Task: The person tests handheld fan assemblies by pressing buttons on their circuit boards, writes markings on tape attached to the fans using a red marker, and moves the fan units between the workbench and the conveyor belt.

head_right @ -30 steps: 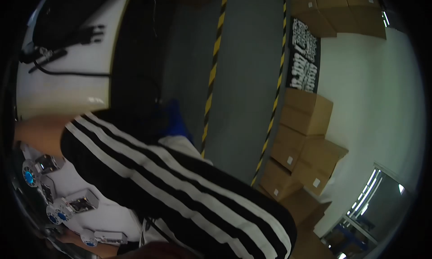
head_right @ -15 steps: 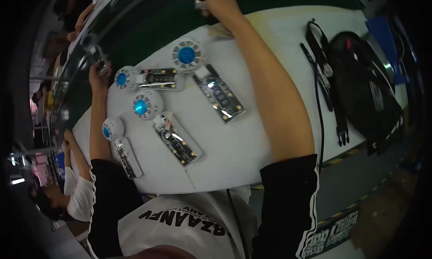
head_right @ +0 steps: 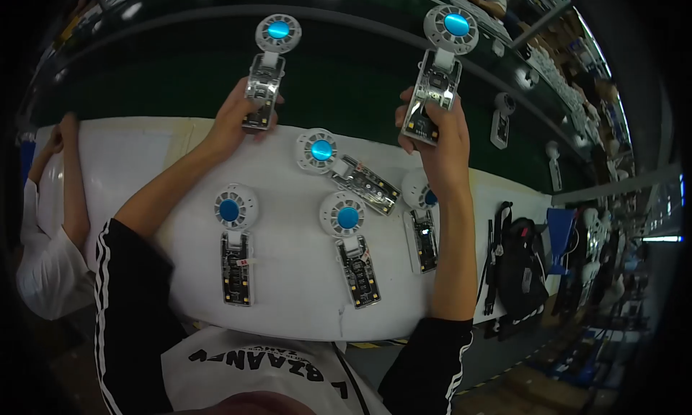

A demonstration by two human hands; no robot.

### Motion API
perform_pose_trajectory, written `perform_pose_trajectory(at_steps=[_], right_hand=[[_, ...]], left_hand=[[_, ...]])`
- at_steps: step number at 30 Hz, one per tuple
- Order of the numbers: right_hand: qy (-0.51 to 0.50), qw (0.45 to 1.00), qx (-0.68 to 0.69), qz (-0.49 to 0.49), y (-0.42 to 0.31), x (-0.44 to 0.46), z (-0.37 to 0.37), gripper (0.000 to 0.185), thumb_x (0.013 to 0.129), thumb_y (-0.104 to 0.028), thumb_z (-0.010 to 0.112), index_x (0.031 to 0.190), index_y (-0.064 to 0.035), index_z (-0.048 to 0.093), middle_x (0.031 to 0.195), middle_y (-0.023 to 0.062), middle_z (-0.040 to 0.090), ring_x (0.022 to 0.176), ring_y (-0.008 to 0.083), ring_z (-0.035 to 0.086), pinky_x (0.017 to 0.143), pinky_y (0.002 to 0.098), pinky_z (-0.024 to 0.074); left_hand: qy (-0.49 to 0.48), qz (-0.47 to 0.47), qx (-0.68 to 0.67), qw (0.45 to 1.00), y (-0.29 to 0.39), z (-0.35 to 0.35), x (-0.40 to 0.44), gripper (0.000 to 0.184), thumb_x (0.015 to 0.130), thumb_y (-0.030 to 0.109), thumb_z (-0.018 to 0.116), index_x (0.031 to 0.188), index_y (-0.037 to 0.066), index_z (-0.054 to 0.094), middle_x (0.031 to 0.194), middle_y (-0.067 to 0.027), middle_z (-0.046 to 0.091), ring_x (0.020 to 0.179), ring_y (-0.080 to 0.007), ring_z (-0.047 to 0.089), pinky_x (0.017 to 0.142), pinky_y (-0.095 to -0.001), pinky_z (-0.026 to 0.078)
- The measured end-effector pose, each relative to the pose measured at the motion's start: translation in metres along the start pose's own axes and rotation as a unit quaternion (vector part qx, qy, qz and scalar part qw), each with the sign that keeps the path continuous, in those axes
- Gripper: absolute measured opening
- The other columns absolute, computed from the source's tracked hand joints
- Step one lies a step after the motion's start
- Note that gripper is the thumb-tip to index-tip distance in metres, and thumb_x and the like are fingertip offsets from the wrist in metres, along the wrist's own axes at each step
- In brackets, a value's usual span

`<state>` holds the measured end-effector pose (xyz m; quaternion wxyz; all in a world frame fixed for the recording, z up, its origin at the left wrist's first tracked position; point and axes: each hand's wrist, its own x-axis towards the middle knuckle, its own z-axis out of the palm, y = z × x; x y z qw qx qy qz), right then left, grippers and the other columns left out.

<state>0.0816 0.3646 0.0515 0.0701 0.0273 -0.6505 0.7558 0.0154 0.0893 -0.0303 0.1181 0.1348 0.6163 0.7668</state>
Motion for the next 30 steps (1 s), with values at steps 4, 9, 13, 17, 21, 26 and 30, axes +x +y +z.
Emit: perform_pose_trajectory(at_steps=[4, 9, 13, 17, 21, 26, 30], right_hand=[[-0.017, 1.000, 0.003, 0.014, 0.004, -0.008, 0.041, 0.033, 0.085, -0.015, 0.036, 0.112, 0.0017, 0.044, 0.094, 0.0143, 0.055, 0.069, 0.0148, 0.053, 0.042, 0.0229, 0.0362], [-0.008, 0.999, -0.037, 0.030, 0.028, 0.001, 0.056, 0.029, 0.084, -0.014, 0.037, 0.108, 0.0005, 0.044, 0.093, 0.0133, 0.055, 0.069, 0.0143, 0.053, 0.044, 0.0230, 0.0359], [0.007, 0.998, -0.033, 0.058, 0.041, 0.006, 0.055, 0.030, 0.083, -0.012, 0.038, 0.111, -0.0009, 0.041, 0.095, 0.0134, 0.054, 0.071, 0.0147, 0.054, 0.045, 0.0237, 0.0386], [0.029, 0.997, -0.037, 0.062, 0.045, -0.003, 0.062, 0.027, 0.085, -0.013, 0.038, 0.110, -0.0023, 0.040, 0.095, 0.0135, 0.054, 0.071, 0.0147, 0.054, 0.045, 0.0235, 0.0396], [0.009, 0.996, -0.038, 0.081, 0.050, -0.005, 0.063, 0.025, 0.086, -0.013, 0.038, 0.110, -0.0042, 0.037, 0.094, 0.0132, 0.056, 0.066, 0.0138, 0.055, 0.045, 0.0227, 0.0408], [0.010, 0.997, -0.047, 0.065, 0.050, -0.007, 0.062, 0.022, 0.086, -0.014, 0.037, 0.105, -0.0033, 0.041, 0.094, 0.0125, 0.055, 0.069, 0.0133, 0.055, 0.044, 0.0217, 0.0401], [-0.004, 0.996, -0.036, 0.086, 0.050, -0.006, 0.060, 0.021, 0.087, -0.013, 0.037, 0.104, -0.0026, 0.042, 0.093, 0.0125, 0.055, 0.069, 0.0131, 0.055, 0.045, 0.0217, 0.0403]], left_hand=[[-0.043, -0.019, -0.025, 0.999, 0.001, -0.012, -0.017, 0.041, 0.088, 0.015, 0.037, 0.126, 0.007, 0.025, 0.102, -0.0134, 0.055, 0.065, -0.0155, 0.058, 0.045, -0.0249, 0.046], [-0.035, -0.033, 0.006, 0.999, 0.005, -0.009, -0.025, 0.041, 0.087, 0.015, 0.033, 0.127, 0.008, 0.028, 0.100, -0.0134, 0.055, 0.060, -0.0140, 0.053, 0.047, -0.0250, 0.044], [-0.036, -0.030, -0.003, 0.999, 0.005, -0.010, -0.024, 0.041, 0.087, 0.015, 0.033, 0.127, 0.008, 0.028, 0.100, -0.0139, 0.055, 0.061, -0.0139, 0.053, 0.047, -0.0248, 0.045], [-0.033, -0.034, 0.003, 0.999, 0.003, -0.009, -0.023, 0.041, 0.086, 0.014, 0.032, 0.127, 0.008, 0.028, 0.102, -0.0146, 0.054, 0.065, -0.0148, 0.055, 0.046, -0.0245, 0.045], [-0.030, -0.020, 0.006, 0.999, -0.001, -0.008, -0.021, 0.041, 0.085, 0.013, 0.032, 0.126, 0.008, 0.030, 0.103, -0.0147, 0.053, 0.069, -0.0154, 0.056, 0.045, -0.0249, 0.045], [-0.042, -0.021, 0.017, 0.999, 0.000, -0.007, -0.023, 0.041, 0.085, 0.012, 0.032, 0.125, 0.007, 0.031, 0.103, -0.0149, 0.053, 0.068, -0.0152, 0.056, 0.045, -0.0250, 0.045], [-0.045, -0.015, 0.000, 0.999, 0.001, -0.007, -0.022, 0.036, 0.087, 0.013, 0.036, 0.122, 0.007, 0.030, 0.100, -0.0135, 0.055, 0.064, -0.0145, 0.056, 0.047, -0.0247, 0.046]])
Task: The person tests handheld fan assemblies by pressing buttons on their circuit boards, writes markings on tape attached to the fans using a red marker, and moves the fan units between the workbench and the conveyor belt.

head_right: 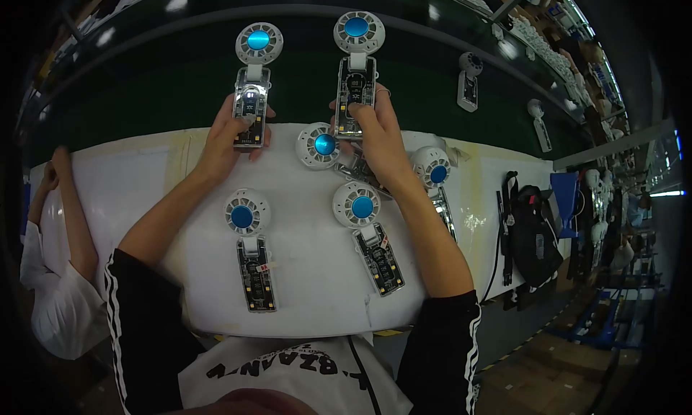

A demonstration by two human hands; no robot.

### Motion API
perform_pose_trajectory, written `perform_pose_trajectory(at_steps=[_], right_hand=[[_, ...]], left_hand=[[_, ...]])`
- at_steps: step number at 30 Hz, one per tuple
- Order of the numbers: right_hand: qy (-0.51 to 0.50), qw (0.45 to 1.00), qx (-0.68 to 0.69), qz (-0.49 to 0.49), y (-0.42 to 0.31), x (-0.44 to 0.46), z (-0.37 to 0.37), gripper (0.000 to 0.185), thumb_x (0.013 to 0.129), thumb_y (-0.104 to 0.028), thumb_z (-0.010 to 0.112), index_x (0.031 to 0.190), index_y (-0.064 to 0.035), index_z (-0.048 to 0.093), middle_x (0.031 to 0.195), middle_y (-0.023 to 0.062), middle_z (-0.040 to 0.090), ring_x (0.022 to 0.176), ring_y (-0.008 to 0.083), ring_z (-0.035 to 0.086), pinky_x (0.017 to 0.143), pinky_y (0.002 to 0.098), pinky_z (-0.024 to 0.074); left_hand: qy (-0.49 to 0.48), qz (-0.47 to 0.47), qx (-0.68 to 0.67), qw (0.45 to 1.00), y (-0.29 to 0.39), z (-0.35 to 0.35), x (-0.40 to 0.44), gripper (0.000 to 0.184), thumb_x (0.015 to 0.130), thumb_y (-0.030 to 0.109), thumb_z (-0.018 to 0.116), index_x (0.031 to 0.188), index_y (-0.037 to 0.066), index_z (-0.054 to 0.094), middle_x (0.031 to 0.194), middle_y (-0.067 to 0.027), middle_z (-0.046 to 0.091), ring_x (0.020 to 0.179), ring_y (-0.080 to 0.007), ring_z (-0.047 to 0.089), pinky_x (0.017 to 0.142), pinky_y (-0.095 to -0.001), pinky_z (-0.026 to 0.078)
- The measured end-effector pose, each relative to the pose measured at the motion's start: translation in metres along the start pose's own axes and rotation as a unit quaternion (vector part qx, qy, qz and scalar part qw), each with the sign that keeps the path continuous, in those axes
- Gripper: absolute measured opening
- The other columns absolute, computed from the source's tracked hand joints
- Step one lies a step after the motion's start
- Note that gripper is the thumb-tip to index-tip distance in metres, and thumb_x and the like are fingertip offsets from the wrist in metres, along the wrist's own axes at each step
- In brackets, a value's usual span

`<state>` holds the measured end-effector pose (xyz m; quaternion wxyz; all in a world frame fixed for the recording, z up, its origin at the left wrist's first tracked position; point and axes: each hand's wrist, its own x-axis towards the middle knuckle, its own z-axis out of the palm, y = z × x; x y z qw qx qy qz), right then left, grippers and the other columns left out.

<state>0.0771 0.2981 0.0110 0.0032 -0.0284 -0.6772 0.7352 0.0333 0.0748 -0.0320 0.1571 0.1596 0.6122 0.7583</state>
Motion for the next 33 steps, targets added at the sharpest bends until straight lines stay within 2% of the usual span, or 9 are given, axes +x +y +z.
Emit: perform_pose_trajectory(at_steps=[4, 6, 22, 33], right_hand=[[0.009, 1.000, 0.009, -0.005, 0.0013, -0.0008, 0.0022, 0.022, 0.087, -0.013, 0.037, 0.104, -0.0023, 0.042, 0.093, 0.0126, 0.055, 0.069, 0.0130, 0.054, 0.045, 0.0219, 0.0401], [0.006, 1.000, 0.012, -0.006, 0.0010, -0.0013, 0.0032, 0.022, 0.087, -0.013, 0.037, 0.104, -0.0023, 0.042, 0.093, 0.0126, 0.055, 0.069, 0.0131, 0.054, 0.045, 0.0219, 0.0402], [0.005, 1.000, 0.003, 0.023, -0.0026, -0.0039, -0.0021, 0.022, 0.086, -0.014, 0.038, 0.104, -0.0021, 0.041, 0.093, 0.0131, 0.055, 0.070, 0.0131, 0.055, 0.044, 0.0216, 0.0406], [0.011, 1.000, 0.020, 0.009, 0.0009, -0.0034, -0.0028, 0.022, 0.086, -0.015, 0.038, 0.104, -0.0018, 0.042, 0.092, 0.0133, 0.055, 0.068, 0.0134, 0.055, 0.044, 0.0220, 0.0418]], left_hand=[[-0.002, 0.001, -0.007, 1.000, -0.0009, -0.0014, 0.0002, 0.036, 0.086, 0.012, 0.036, 0.121, 0.006, 0.031, 0.099, -0.0135, 0.055, 0.064, -0.0146, 0.056, 0.047, -0.0246, 0.046], [-0.015, 0.000, 0.017, 1.000, -0.0036, -0.0030, 0.0010, 0.042, 0.084, 0.012, 0.032, 0.126, 0.007, 0.030, 0.105, -0.0149, 0.053, 0.067, -0.0151, 0.056, 0.045, -0.0246, 0.045], [0.001, -0.008, 0.016, 1.000, -0.0031, 0.0039, 0.0001, 0.040, 0.085, 0.014, 0.033, 0.124, 0.008, 0.030, 0.104, -0.0147, 0.052, 0.071, -0.0164, 0.058, 0.045, -0.0249, 0.046], [-0.008, -0.005, 0.001, 1.000, -0.0034, 0.0020, -0.0002, 0.042, 0.083, 0.014, 0.034, 0.124, 0.008, 0.029, 0.105, -0.0152, 0.051, 0.073, -0.0169, 0.058, 0.045, -0.0254, 0.047]])
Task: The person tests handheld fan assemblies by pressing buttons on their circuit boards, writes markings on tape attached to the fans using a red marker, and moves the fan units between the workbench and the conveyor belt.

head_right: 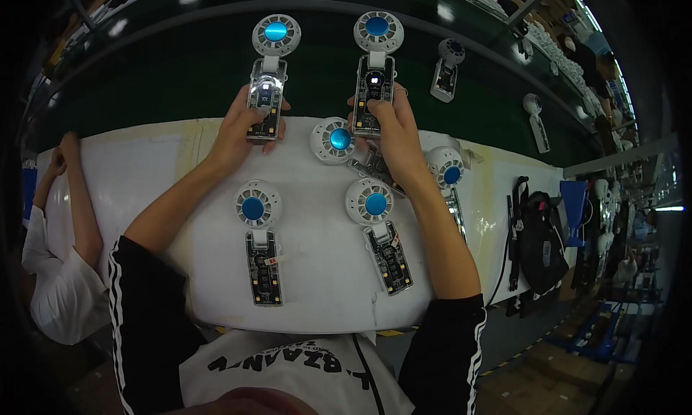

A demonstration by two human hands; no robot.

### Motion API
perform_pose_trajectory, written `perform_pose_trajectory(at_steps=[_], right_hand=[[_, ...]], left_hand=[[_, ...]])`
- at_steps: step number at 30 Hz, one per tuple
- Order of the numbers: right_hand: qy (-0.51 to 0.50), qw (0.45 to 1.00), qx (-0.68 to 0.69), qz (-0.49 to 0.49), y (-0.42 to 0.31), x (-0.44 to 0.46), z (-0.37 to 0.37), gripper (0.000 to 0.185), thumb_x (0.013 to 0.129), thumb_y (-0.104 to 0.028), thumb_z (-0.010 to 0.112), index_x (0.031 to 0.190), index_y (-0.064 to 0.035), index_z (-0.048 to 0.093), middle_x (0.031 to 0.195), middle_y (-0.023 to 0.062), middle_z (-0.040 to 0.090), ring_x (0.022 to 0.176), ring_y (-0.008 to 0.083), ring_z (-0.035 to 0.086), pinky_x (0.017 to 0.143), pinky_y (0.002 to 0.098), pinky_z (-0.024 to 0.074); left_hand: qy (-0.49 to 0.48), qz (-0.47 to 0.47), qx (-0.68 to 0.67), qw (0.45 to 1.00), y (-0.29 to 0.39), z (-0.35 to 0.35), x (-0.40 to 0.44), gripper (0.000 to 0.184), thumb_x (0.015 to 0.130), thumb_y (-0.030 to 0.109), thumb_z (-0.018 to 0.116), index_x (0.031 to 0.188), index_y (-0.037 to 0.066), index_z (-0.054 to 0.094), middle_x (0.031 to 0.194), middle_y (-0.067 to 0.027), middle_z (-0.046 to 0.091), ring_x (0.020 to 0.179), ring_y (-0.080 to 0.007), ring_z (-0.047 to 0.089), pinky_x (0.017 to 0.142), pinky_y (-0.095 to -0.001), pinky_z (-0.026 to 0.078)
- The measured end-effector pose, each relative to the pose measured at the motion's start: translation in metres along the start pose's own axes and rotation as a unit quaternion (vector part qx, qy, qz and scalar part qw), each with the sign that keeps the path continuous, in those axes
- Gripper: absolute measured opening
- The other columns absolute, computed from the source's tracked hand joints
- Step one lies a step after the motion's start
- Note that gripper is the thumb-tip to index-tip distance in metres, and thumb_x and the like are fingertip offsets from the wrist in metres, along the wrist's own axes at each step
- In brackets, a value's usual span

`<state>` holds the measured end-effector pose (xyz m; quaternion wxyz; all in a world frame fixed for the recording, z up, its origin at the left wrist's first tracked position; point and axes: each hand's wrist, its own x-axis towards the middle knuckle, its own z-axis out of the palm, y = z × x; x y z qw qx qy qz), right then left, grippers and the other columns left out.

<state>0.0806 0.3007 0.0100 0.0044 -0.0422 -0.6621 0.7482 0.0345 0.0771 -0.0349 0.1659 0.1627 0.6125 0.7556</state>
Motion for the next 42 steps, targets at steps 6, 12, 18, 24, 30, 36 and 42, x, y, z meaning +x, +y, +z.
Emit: perform_pose_trajectory(at_steps=[6, 12, 18, 24, 30, 36, 42], right_hand=[[0.000, 1.000, -0.005, 0.004, -0.001, 0.000, 0.000, 0.023, 0.085, -0.015, 0.038, 0.104, -0.0021, 0.042, 0.093, 0.0135, 0.055, 0.068, 0.0137, 0.056, 0.044, 0.0225, 0.0422], [-0.007, 0.999, 0.033, -0.002, 0.003, 0.002, -0.004, 0.030, 0.084, -0.012, 0.040, 0.113, -0.0036, 0.036, 0.095, 0.0147, 0.056, 0.068, 0.0150, 0.056, 0.044, 0.0243, 0.0430], [-0.034, 0.998, 0.042, -0.009, 0.005, 0.003, -0.008, 0.041, 0.081, -0.009, 0.041, 0.121, -0.0044, 0.032, 0.096, 0.0156, 0.056, 0.069, 0.0153, 0.057, 0.045, 0.0244, 0.0436], [-0.027, 0.999, 0.042, -0.009, 0.005, 0.003, -0.007, 0.043, 0.080, -0.008, 0.041, 0.121, -0.0053, 0.032, 0.097, 0.0154, 0.056, 0.070, 0.0158, 0.057, 0.046, 0.0247, 0.0436], [-0.024, 0.999, 0.017, -0.020, 0.004, 0.001, -0.005, 0.040, 0.079, -0.010, 0.043, 0.118, -0.0061, 0.034, 0.097, 0.0137, 0.055, 0.070, 0.0151, 0.056, 0.047, 0.0243, 0.0424], [-0.037, 0.998, 0.015, -0.040, 0.006, 0.001, -0.007, 0.045, 0.081, -0.013, 0.044, 0.123, -0.0058, 0.030, 0.098, 0.0143, 0.055, 0.071, 0.0149, 0.056, 0.048, 0.0243, 0.0437], [-0.048, 0.994, 0.009, -0.100, 0.004, 0.000, -0.009, 0.046, 0.080, -0.014, 0.044, 0.122, -0.0037, 0.030, 0.099, 0.0146, 0.055, 0.076, 0.0165, 0.055, 0.059, 0.0287, 0.0478]], left_hand=[[-0.004, 0.000, 0.008, 1.000, 0.001, -0.001, 0.000, 0.043, 0.083, 0.014, 0.035, 0.125, 0.007, 0.028, 0.105, -0.0155, 0.051, 0.073, -0.0171, 0.057, 0.046, -0.0257, 0.046], [-0.007, 0.004, 0.003, 1.000, 0.002, -0.001, -0.001, 0.045, 0.081, 0.014, 0.034, 0.125, 0.007, 0.028, 0.104, -0.0151, 0.051, 0.072, -0.0169, 0.056, 0.046, -0.0254, 0.046], [-0.006, 0.002, 0.021, 1.000, 0.004, 0.000, -0.001, 0.045, 0.081, 0.014, 0.035, 0.125, 0.007, 0.027, 0.104, -0.0150, 0.051, 0.071, -0.0163, 0.056, 0.046, -0.0254, 0.047], [-0.010, 0.021, 0.008, 1.000, 0.002, -0.001, -0.002, 0.048, 0.077, 0.017, 0.040, 0.122, 0.007, 0.029, 0.103, -0.0142, 0.052, 0.070, -0.0163, 0.056, 0.047, -0.0256, 0.047], [-0.022, 0.001, -0.003, 1.000, 0.003, -0.003, 0.000, 0.050, 0.074, 0.017, 0.043, 0.121, 0.007, 0.030, 0.104, -0.0140, 0.051, 0.074, -0.0174, 0.057, 0.047, -0.0268, 0.047], [-0.026, -0.001, -0.012, 1.000, 0.001, -0.005, 0.000, 0.050, 0.074, 0.016, 0.043, 0.121, 0.007, 0.029, 0.105, -0.0140, 0.050, 0.078, -0.0178, 0.057, 0.049, -0.0271, 0.047], [-0.025, 0.025, -0.013, 0.999, 0.006, -0.001, -0.002, 0.053, 0.072, 0.015, 0.046, 0.121, 0.007, 0.029, 0.104, -0.0138, 0.050, 0.081, -0.0179, 0.058, 0.053, -0.0282, 0.048]])
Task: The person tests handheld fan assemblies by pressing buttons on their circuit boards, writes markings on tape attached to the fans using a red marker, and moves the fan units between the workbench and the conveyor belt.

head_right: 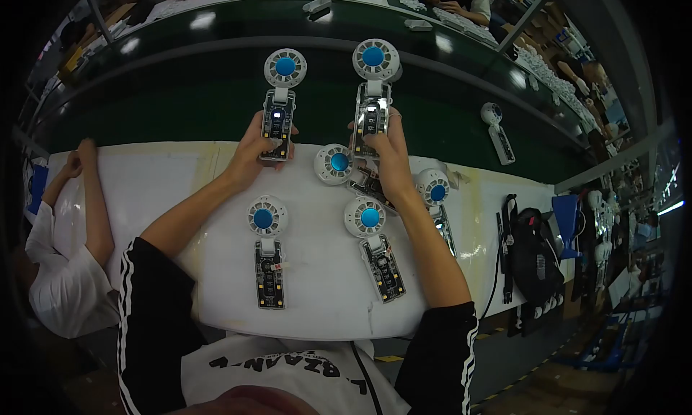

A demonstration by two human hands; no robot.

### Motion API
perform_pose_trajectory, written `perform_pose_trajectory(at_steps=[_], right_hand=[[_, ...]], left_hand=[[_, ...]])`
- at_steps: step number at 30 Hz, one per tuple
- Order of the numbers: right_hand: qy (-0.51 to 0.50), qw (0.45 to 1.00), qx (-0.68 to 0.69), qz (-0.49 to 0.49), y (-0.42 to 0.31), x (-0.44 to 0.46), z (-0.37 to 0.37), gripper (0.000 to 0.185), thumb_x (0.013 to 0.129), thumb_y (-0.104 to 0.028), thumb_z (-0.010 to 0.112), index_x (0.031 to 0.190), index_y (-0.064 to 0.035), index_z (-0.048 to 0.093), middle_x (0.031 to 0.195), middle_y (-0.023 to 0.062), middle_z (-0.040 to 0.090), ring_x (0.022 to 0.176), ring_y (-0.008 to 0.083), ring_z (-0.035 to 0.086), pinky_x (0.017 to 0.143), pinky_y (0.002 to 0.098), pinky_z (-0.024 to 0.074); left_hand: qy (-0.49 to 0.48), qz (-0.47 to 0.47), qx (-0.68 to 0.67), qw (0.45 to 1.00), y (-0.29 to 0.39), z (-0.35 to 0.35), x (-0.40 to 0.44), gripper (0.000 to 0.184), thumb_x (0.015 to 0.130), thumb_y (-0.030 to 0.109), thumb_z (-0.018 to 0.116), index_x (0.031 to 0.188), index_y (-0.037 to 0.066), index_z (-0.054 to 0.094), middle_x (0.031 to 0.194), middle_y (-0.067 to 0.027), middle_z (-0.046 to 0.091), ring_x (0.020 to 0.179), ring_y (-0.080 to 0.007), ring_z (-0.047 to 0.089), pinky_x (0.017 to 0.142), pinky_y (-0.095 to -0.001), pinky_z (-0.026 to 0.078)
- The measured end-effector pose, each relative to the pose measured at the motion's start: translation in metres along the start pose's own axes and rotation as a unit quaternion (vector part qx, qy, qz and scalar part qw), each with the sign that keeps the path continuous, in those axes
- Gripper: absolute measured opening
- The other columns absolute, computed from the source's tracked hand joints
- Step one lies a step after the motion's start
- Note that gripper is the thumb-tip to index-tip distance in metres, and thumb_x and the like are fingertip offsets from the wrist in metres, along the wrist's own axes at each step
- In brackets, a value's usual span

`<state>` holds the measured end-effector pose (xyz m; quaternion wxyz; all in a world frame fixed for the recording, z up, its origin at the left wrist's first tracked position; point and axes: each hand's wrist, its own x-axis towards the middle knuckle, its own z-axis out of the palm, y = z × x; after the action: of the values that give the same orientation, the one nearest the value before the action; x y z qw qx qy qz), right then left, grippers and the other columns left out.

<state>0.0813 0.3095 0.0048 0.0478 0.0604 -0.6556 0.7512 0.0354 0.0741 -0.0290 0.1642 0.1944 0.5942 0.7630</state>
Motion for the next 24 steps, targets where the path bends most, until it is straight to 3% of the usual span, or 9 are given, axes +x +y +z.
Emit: perform_pose_trajectory(at_steps=[5, 9, 13, 15, 17, 18, 19, 22, 24], right_hand=[[-0.001, 0.980, 0.095, -0.175, -0.041, -0.004, 0.007, 0.042, 0.076, -0.014, 0.053, 0.114, -0.0028, 0.037, 0.099, 0.0151, 0.053, 0.076, 0.0187, 0.056, 0.069, 0.0338, 0.0489], [0.020, 0.970, 0.229, -0.077, -0.094, -0.030, 0.020, 0.026, 0.084, -0.015, 0.056, 0.102, 0.0013, 0.047, 0.078, 0.0036, 0.048, 0.064, 0.0120, 0.050, 0.057, 0.0292, 0.0448], [0.119, 0.883, -0.192, -0.411, -0.131, -0.057, 0.009, 0.014, 0.086, -0.014, 0.055, 0.089, -0.0002, 0.053, 0.069, 0.0055, 0.052, 0.058, 0.0142, 0.055, 0.050, 0.0263, 0.0458], [-0.111, 0.938, 0.185, -0.272, -0.189, -0.081, -0.019, 0.015, 0.088, -0.015, 0.053, 0.091, 0.0001, 0.054, 0.072, 0.0067, 0.054, 0.060, 0.0158, 0.057, 0.052, 0.0269, 0.0474], [0.195, 0.729, -0.324, -0.570, -0.174, -0.051, -0.060, 0.019, 0.087, -0.019, 0.054, 0.092, -0.0007, 0.054, 0.074, 0.0077, 0.056, 0.062, 0.0161, 0.058, 0.053, 0.0272, 0.0483], [0.091, 0.929, 0.006, -0.359, -0.182, -0.040, -0.046, 0.019, 0.085, -0.019, 0.055, 0.093, -0.0007, 0.055, 0.074, 0.0081, 0.058, 0.060, 0.0152, 0.058, 0.054, 0.0272, 0.0487], [0.103, 0.967, -0.049, -0.227, -0.177, -0.016, -0.047, 0.019, 0.083, -0.017, 0.057, 0.091, 0.0001, 0.054, 0.073, 0.0076, 0.058, 0.058, 0.0144, 0.058, 0.054, 0.0273, 0.0486], [0.192, 0.902, -0.379, -0.070, -0.095, 0.067, -0.046, 0.041, 0.074, -0.010, 0.064, 0.101, 0.0083, 0.040, 0.072, 0.0130, 0.059, 0.055, 0.0180, 0.062, 0.047, 0.0299, 0.0514], [0.164, 0.943, -0.263, 0.120, -0.038, 0.101, -0.052, 0.057, 0.071, -0.008, 0.067, 0.113, 0.0058, 0.030, 0.084, 0.0170, 0.060, 0.065, 0.0191, 0.065, 0.049, 0.0319, 0.0545]], left_hand=[[0.038, 0.127, -0.028, 0.991, 0.041, 0.017, 0.004, 0.049, 0.076, 0.015, 0.056, 0.118, 0.006, 0.032, 0.099, -0.0126, 0.053, 0.073, -0.0179, 0.060, 0.056, -0.0303, 0.051], [0.035, 0.044, -0.086, 0.995, 0.111, 0.041, -0.008, 0.039, 0.076, 0.022, 0.068, 0.101, 0.005, 0.045, 0.090, -0.0112, 0.056, 0.064, -0.0171, 0.060, 0.058, -0.0319, 0.052], [0.051, 0.296, 0.136, 0.944, 0.175, 0.023, -0.052, 0.030, 0.083, 0.026, 0.059, 0.100, 0.006, 0.046, 0.078, -0.0036, 0.050, 0.058, -0.0127, 0.054, 0.052, -0.0244, 0.045], [-0.053, 0.411, 0.098, 0.905, 0.216, -0.043, -0.079, 0.025, 0.085, 0.026, 0.058, 0.095, 0.006, 0.047, 0.068, -0.0004, 0.047, 0.050, -0.0097, 0.049, 0.048, -0.0226, 0.042], [-0.122, 0.403, 0.104, 0.901, 0.224, -0.060, -0.087, 0.024, 0.085, 0.026, 0.057, 0.095, 0.006, 0.047, 0.068, -0.0001, 0.047, 0.050, -0.0086, 0.048, 0.048, -0.0215, 0.042], [-0.005, 0.363, 0.118, 0.924, 0.215, -0.035, -0.073, 0.023, 0.085, 0.026, 0.058, 0.094, 0.007, 0.047, 0.068, 0.0004, 0.048, 0.051, -0.0079, 0.048, 0.047, -0.0213, 0.042], [0.114, 0.324, 0.131, 0.930, 0.207, -0.019, -0.060, 0.022, 0.085, 0.025, 0.059, 0.093, 0.008, 0.047, 0.068, 0.0009, 0.048, 0.051, -0.0071, 0.049, 0.046, -0.0211, 0.042], [0.164, -0.004, 0.273, 0.948, 0.155, -0.038, 0.006, 0.045, 0.075, 0.036, 0.070, 0.095, 0.002, 0.047, 0.072, -0.0039, 0.055, 0.049, -0.0078, 0.054, 0.044, -0.0210, 0.047], [0.168, -0.076, 0.369, 0.911, 0.111, -0.056, 0.040, 0.063, 0.065, 0.038, 0.077, 0.102, -0.001, 0.045, 0.080, -0.0098, 0.058, 0.049, -0.0109, 0.057, 0.043, -0.0221, 0.049]])
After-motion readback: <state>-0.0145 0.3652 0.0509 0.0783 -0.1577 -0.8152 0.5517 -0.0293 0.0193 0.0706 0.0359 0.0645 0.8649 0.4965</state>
